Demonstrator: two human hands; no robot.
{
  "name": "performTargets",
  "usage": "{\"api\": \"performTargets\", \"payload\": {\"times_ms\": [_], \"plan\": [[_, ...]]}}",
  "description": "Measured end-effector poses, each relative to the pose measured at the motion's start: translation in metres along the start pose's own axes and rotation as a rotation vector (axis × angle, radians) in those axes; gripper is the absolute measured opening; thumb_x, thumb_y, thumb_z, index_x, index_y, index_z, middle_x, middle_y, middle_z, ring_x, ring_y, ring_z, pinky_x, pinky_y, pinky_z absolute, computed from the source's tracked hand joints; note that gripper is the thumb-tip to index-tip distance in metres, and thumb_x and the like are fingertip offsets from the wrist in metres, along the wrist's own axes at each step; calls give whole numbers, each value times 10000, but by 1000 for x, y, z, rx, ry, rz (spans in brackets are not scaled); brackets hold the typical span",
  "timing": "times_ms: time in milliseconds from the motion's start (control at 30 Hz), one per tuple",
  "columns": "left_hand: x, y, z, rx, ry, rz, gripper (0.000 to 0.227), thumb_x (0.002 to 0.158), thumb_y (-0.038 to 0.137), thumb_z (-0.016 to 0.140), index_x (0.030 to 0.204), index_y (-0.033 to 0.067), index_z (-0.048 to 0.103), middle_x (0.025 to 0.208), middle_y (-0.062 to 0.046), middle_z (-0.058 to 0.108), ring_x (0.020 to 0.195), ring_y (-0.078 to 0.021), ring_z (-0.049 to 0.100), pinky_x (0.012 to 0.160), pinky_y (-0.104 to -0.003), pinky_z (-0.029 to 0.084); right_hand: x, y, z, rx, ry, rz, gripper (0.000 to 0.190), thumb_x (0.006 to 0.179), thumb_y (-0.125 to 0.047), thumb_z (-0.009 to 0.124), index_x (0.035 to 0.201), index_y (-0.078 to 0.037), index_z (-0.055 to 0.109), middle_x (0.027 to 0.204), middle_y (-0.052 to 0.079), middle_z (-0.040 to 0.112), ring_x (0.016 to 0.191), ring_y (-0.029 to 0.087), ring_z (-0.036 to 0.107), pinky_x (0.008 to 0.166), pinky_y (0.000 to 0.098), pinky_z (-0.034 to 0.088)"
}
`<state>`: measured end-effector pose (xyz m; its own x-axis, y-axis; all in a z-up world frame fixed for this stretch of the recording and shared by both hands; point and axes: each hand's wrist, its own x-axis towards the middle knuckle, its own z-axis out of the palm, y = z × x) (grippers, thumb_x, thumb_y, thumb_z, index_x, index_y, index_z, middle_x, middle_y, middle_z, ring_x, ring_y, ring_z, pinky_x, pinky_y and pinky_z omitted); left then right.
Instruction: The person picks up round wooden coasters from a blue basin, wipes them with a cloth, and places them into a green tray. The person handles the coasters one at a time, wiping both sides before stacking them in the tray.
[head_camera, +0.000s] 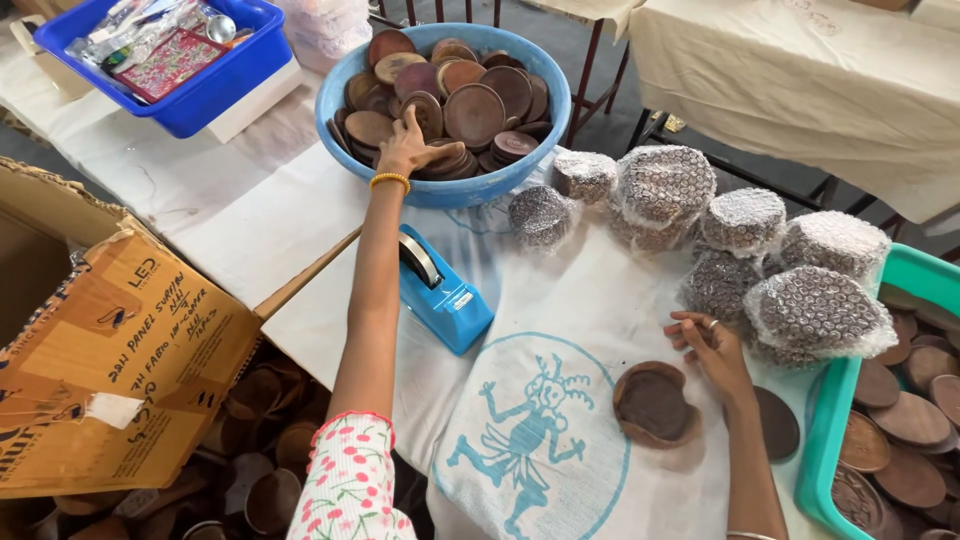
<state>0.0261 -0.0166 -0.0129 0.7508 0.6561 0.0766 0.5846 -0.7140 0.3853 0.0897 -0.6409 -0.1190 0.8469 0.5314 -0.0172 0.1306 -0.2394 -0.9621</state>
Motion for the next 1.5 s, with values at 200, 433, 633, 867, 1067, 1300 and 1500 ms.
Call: {"api": "performTargets", "payload": {"times_ms": [200, 433, 633, 867, 1067, 1300, 1500], "plan": [[4, -3, -1, -179, -6, -46, 1468, 510, 871, 794, 1540, -27, 253, 1518, -319, 410, 1375, -458, 481, 1120, -509, 462, 0, -1, 1, -7, 6, 9, 452, 995, -444, 596, 1229, -73, 705, 1049, 66, 765, 871, 131, 663, 723, 285, 515], [24, -20, 12, -242, -17, -3, 1326, 597, 820, 842, 1438, -88, 365, 1372, -327, 558, 1291, -426, 567, 1076, -464, 492, 0, -2, 1, -27, 11, 18, 459, 996, -452, 596, 1226, -71, 705, 1057, 74, 767, 873, 132, 663, 721, 288, 510], [25, -20, 6, -329, -87, 159, 830, 580, 726, 844, 1033, 41, 725, 1069, -147, 767, 1031, -280, 744, 926, -402, 572, -1, -2, 1, -6, 9, 34, 448, 993, -445, 597, 1222, -77, 710, 1056, 73, 765, 876, 133, 660, 722, 292, 507], [54, -50, 21, -863, 814, 121, 434, 904, 409, 817, 1030, 34, 641, 938, -103, 731, 863, -230, 708, 822, -368, 585, -6, -11, 4, -19, 20, 47, 428, 1007, -432, 593, 1219, -80, 714, 1047, 63, 758, 881, 135, 654, 724, 295, 506], [92, -80, 46, -1095, 847, -48, 371, 932, 180, 722, 1251, 56, 579, 1044, -86, 735, 937, -203, 715, 870, -348, 568, -6, -15, 5, -19, 20, 38, 432, 1005, -438, 590, 1221, -84, 711, 1047, 63, 759, 882, 136, 653, 722, 296, 505], [60, -52, 32, -671, 467, -48, 477, 800, 281, 890, 1157, 17, 715, 1075, -143, 753, 1021, -258, 720, 936, -379, 554, -5, -10, 3, -21, 18, 29, 447, 1000, -445, 596, 1213, -71, 717, 1042, 72, 763, 877, 139, 658, 716, 295, 508], [63, -51, 25, -821, 706, 176, 627, 879, 523, 880, 1095, -34, 689, 1038, -183, 747, 1011, -308, 734, 921, -412, 553, -5, -13, 3, -16, 12, 38, 440, 1000, -430, 598, 1226, -70, 711, 1049, 68, 757, 879, 132, 644, 717, 289, 501]]}}
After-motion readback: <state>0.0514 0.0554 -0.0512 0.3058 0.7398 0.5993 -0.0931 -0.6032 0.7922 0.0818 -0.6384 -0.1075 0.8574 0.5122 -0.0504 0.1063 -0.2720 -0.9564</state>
